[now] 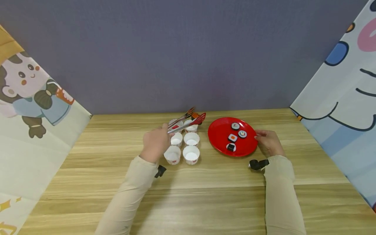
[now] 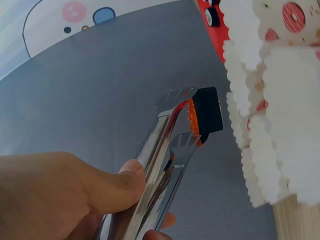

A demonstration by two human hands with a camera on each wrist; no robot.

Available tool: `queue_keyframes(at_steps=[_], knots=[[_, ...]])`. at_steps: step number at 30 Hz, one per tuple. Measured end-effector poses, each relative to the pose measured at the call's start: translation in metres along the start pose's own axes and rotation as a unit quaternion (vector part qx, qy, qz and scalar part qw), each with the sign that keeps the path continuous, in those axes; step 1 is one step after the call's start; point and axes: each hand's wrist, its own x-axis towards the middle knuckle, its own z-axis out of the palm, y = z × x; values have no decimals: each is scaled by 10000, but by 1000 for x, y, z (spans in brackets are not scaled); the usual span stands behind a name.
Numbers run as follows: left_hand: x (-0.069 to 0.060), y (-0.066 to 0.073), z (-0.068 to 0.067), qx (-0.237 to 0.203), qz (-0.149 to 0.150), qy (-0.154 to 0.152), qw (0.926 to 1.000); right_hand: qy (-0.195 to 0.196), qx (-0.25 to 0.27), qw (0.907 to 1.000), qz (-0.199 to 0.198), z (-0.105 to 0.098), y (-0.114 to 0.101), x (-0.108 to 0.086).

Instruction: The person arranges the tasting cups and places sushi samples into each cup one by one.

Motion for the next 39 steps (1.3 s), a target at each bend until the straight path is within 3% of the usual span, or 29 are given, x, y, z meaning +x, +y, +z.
queue_keyframes(at_steps=[15,39], knots=[[-2,-22,-1,-130,-64,-176,9997,-57,-35,9999,100,0,-3,-2],[-9,-21,1,-200,64,-57,9998,8,-96,9999,36,1,-2,-3]])
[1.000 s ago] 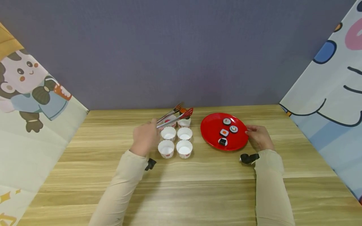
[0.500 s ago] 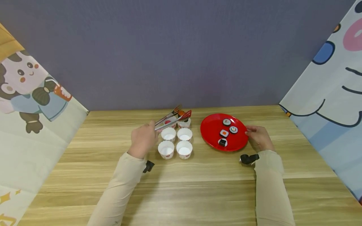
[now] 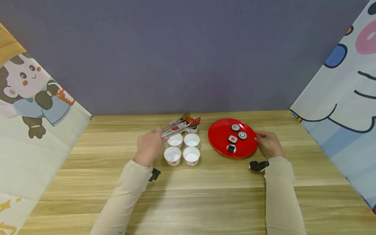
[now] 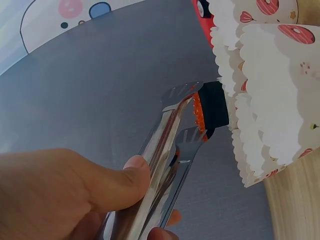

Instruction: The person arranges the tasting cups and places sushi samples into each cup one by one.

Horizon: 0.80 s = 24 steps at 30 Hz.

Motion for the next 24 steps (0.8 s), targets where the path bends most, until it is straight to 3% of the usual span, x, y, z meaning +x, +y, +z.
queue_keyframes(at_steps=[7,24], knots=[[-2,2,2,78,68,52,9999,25,-62,9999,-135,-1,2,2],[-1,5,5,210,104,-45,9997,-46,79,10000,-11,0,0,0]])
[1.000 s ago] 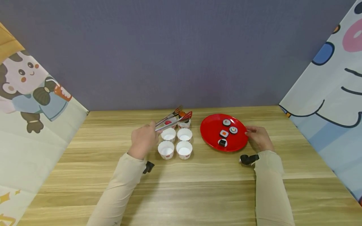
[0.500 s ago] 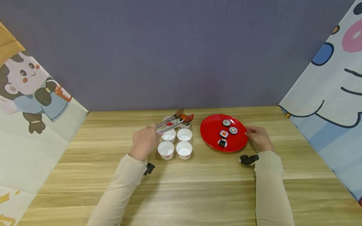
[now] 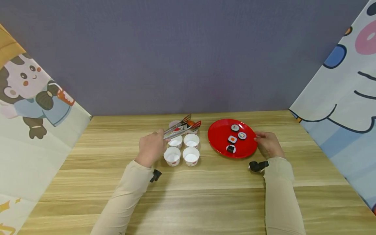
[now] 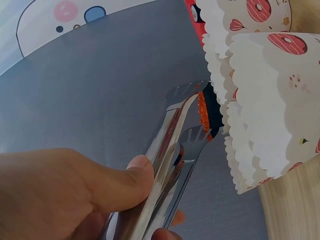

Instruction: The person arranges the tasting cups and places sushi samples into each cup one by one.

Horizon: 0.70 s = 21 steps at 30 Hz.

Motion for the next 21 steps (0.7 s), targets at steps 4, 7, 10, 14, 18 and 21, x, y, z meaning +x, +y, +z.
queue_keyframes(at_steps=[4,7,10,14,18,21], knots=[[1,0,1,-33,22,30,10000,9,-48,10000,21,1,1,1],[1,-1,3,-64,40,61,10000,11,-76,10000,19,1,1,1],[2,-1,3,-81,48,71,9999,14,-47,10000,30,1,2,2],[3,-2,3,-118,56,40,9999,23,-25,10000,12,1,3,2],[4,-3,3,-148,44,-38,9999,19,-34,10000,-68,1,3,2],[5,-4,3,-183,28,-99,9998,21,-23,10000,-59,0,3,2]])
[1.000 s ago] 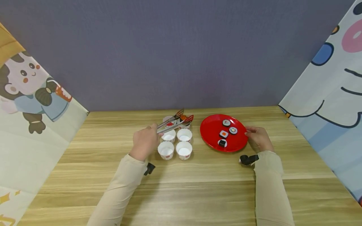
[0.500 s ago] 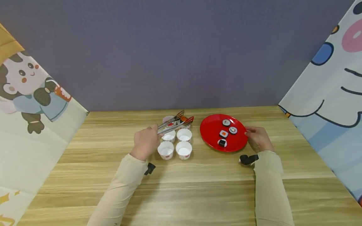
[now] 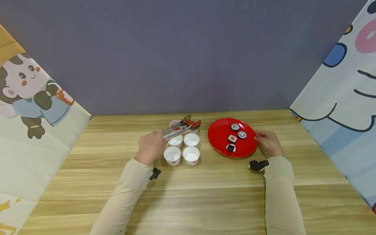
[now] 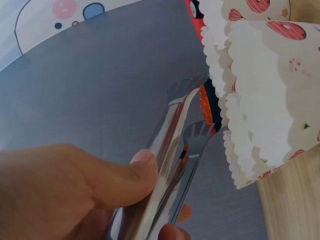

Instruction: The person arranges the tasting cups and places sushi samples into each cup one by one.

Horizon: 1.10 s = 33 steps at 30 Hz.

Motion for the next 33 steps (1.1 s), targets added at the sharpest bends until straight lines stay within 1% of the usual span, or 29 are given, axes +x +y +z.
queue_keyframes(at_steps=[5,12,17,21,28,33], knots=[[1,-1,-2,-57,-21,-109,9999,-11,-7,9999,114,0,0,2],[2,-1,-3,-59,-33,-205,9998,-36,-15,9999,98,0,-1,1],[2,-1,-3,-91,-57,-231,9997,-26,-11,10000,38,-1,-1,1],[1,-2,-2,-144,-75,-225,9996,-17,-20,10000,81,-1,-2,0],[-1,-2,-3,-239,-60,-187,9995,-75,114,9997,225,-1,-4,-1],[-1,-1,-3,-285,-81,-225,9993,-68,95,9997,210,0,-4,-1]])
